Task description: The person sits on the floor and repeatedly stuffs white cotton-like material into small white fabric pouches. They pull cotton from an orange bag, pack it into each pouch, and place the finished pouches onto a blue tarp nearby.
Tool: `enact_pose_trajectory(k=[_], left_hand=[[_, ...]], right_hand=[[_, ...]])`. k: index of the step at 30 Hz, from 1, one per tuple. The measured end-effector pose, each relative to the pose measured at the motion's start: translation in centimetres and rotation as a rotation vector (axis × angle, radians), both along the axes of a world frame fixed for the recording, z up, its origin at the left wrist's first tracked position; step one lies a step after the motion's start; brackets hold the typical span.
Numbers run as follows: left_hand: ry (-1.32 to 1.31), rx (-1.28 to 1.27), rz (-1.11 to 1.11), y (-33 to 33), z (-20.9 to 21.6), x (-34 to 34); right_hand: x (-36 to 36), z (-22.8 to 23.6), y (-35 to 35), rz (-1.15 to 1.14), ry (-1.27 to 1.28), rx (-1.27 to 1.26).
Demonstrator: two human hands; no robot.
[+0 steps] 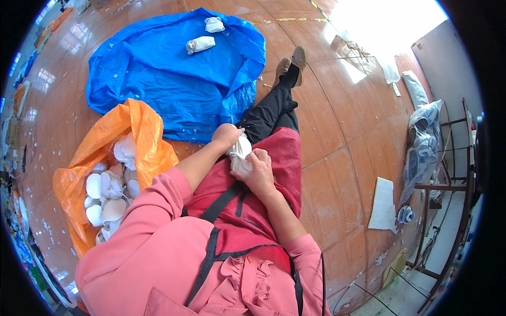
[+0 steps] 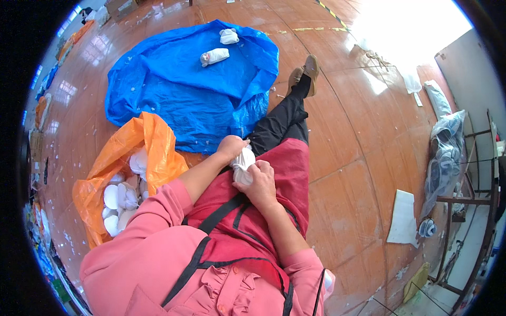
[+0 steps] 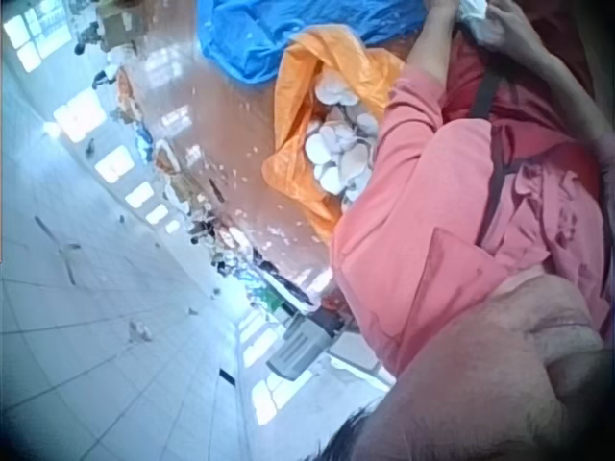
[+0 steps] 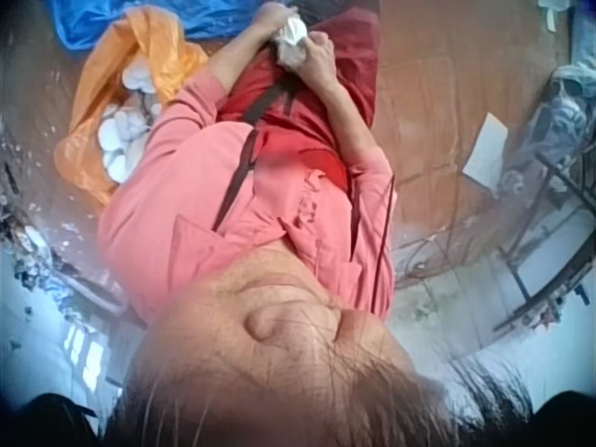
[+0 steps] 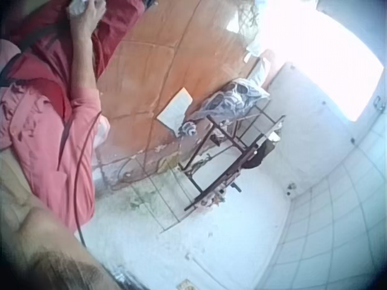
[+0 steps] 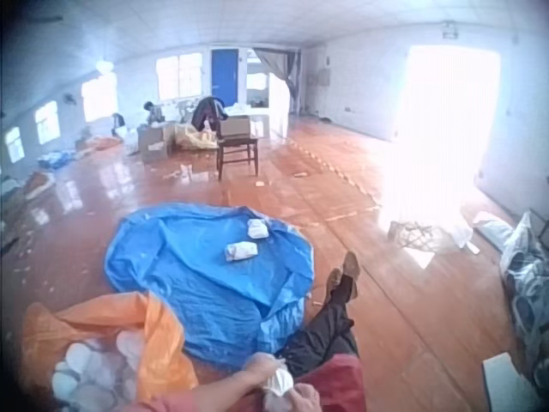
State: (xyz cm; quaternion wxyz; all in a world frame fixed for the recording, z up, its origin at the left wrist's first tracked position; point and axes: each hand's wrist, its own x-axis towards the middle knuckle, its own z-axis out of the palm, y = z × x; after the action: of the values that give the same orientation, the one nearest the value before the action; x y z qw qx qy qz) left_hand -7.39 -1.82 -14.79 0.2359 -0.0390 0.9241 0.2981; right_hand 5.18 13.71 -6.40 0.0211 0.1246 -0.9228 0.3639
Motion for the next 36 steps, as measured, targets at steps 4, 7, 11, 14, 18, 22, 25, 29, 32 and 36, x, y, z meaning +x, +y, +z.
enact_pose_trajectory(k=[4,7,11,14,18,22,25,29,32,36], left_hand=[[0.046,-0.035,-0.059,0.0,0.3,-0.3],[0.009,0.070,0.012,0.1,2.3,0.0],[0.073,0.187,-0.026,-0.2,6.2,1.9],[0.221,0.318,-0.168,-0.4,7.5,3.0],[-0.022,0.289,-0.165,-0.6,9.0,3.7],[0.337,0.217,-0.209,0.7,11.1,5.9],[0.292,0.177,-0.282,1.4,13.0,7.3],[0.271,0.144,-0.442,-0.3,14.6,7.7],[0.416,0.215,-0.396,-0.4,12.8,8.0],[0.173,0.438,-0.300,0.3,12.1,8.1]], right_hand=[[0.1,-2.0,0.1,-0.105,-0.060,-0.118],[0.0,-3.4,1.0,-0.208,-0.182,-0.219],[0.6,-4.4,1.8,-0.350,-0.370,-0.474],[0.8,-5.8,2.4,-0.394,-0.392,-0.576],[0.9,-6.5,2.5,-0.393,-0.449,-0.664],[0.7,-7.3,2.4,-0.432,-0.535,-0.759],[0.5,-8.4,2.9,-0.479,-0.643,-1.019],[-0.4,-6.8,3.2,-0.463,-0.918,-1.514],[-0.4,-5.5,3.0,-0.237,-1.016,-1.496],[0.0,-3.8,2.7,-0.085,-0.986,-1.378]])
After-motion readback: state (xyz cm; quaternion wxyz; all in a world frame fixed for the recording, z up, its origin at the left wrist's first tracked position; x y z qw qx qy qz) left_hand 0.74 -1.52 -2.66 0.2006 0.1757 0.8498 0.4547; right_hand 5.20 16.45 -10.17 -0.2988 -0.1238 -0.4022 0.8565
